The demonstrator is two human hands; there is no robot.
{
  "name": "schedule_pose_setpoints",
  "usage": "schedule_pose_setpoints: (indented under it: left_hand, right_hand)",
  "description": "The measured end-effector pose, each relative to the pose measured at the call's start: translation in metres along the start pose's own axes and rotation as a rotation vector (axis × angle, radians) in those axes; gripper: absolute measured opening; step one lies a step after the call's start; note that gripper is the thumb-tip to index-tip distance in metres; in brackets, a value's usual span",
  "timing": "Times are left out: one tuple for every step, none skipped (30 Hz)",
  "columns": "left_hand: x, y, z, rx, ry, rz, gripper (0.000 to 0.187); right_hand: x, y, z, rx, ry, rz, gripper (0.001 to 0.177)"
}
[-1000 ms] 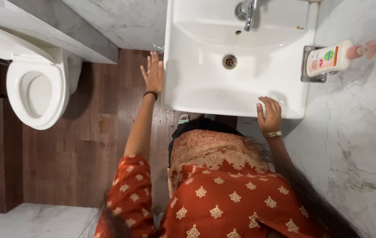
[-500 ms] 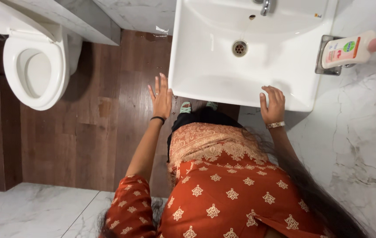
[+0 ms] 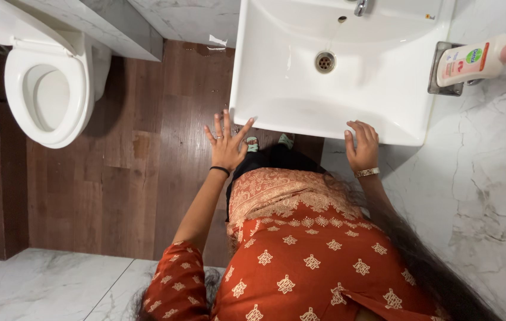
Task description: The person wipes the white ceramic sink basin and rim with their hands, then turns on the faucet to rinse the basin and their hands. They continue to wipe the sink surface and faucet area with their hands.
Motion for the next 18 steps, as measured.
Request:
schedule_pose_setpoints:
  left_hand:
    - [-0.007, 0.001, 0.001, 0.004, -0.049, -0.061, 0.076]
    - [-0.008, -0.001, 0.007, 0.004, 0.016, -0.044, 0.075]
    - [-0.008, -0.001, 0.013, 0.002, 0.082, -0.024, 0.074]
    - [-0.009, -0.001, 0.018, 0.000, 0.148, -0.003, 0.074]
    - [-0.009, -0.002, 0.024, -0.027, 0.091, 0.018, 0.077]
    - [-0.010, -0.002, 0.029, -0.054, 0.034, 0.039, 0.080]
    - [-0.011, -0.003, 0.035, -0.080, -0.023, 0.060, 0.083]
    - [-0.012, -0.003, 0.039, -0.064, 0.032, 0.067, 0.087]
    - [-0.013, -0.003, 0.042, -0.049, 0.086, 0.073, 0.090]
    - [-0.014, -0.003, 0.046, -0.033, 0.140, 0.079, 0.094]
    - [-0.016, -0.004, 0.046, -0.029, 0.009, 0.066, 0.101]
    - [-0.018, -0.009, 0.048, -0.024, -0.121, 0.053, 0.108]
    - [-0.020, -0.014, 0.050, -0.021, -0.251, 0.039, 0.116]
    - [-0.021, -0.019, 0.053, 0.017, -0.334, 0.032, 0.120]
    - [-0.023, -0.024, 0.057, 0.053, -0.417, 0.026, 0.124]
    - [-0.024, -0.029, 0.059, 0.090, -0.500, 0.019, 0.129]
    - [-0.027, -0.033, 0.063, 0.128, -0.538, 0.015, 0.128]
    - [-0.030, -0.037, 0.067, 0.167, -0.575, 0.011, 0.127]
  right_hand:
    - [0.000, 0.001, -0.001, 0.006, -0.001, -0.004, 0.027]
    - [0.001, 0.002, -0.002, 0.012, -0.002, -0.008, 0.027]
    - [0.001, 0.004, -0.002, 0.013, -0.004, -0.011, 0.027]
    - [0.000, 0.006, -0.003, 0.013, -0.006, -0.013, 0.027]
    - [-0.001, 0.008, -0.004, 0.014, -0.008, -0.017, 0.027]
    - [-0.001, 0.010, -0.006, 0.021, -0.013, -0.020, 0.027]
    - [-0.002, 0.011, -0.006, 0.028, -0.017, -0.024, 0.026]
    - [-0.003, 0.013, -0.007, 0.034, -0.021, -0.027, 0.026]
    - [-0.003, 0.015, -0.007, 0.041, -0.020, -0.030, 0.026]
    - [-0.003, 0.018, -0.007, 0.048, -0.018, -0.033, 0.026]
    - [-0.003, 0.020, -0.007, 0.053, -0.016, -0.032, 0.026]
    - [-0.003, 0.021, -0.007, 0.058, -0.009, -0.029, 0.026]
    - [-0.003, 0.021, -0.007, 0.063, -0.001, -0.027, 0.025]
    - [-0.003, 0.020, -0.006, 0.067, 0.006, -0.024, 0.025]
    - [-0.004, 0.020, -0.004, 0.064, 0.005, -0.027, 0.025]
    - [-0.005, 0.019, -0.003, 0.060, 0.004, -0.030, 0.025]
    - [-0.006, 0.018, -0.002, 0.057, 0.002, -0.035, 0.025]
    - [-0.008, 0.017, -0.001, 0.057, 0.002, -0.039, 0.025]
Point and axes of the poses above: each hand's wrist, its own y-axis away from the middle knuckle, its own x-axis out of the palm, z = x × y, the point moved 8 cm from there along -y, towards the middle knuckle, and after that the axes turned 14 degrees about z, right-handed, at the moved point
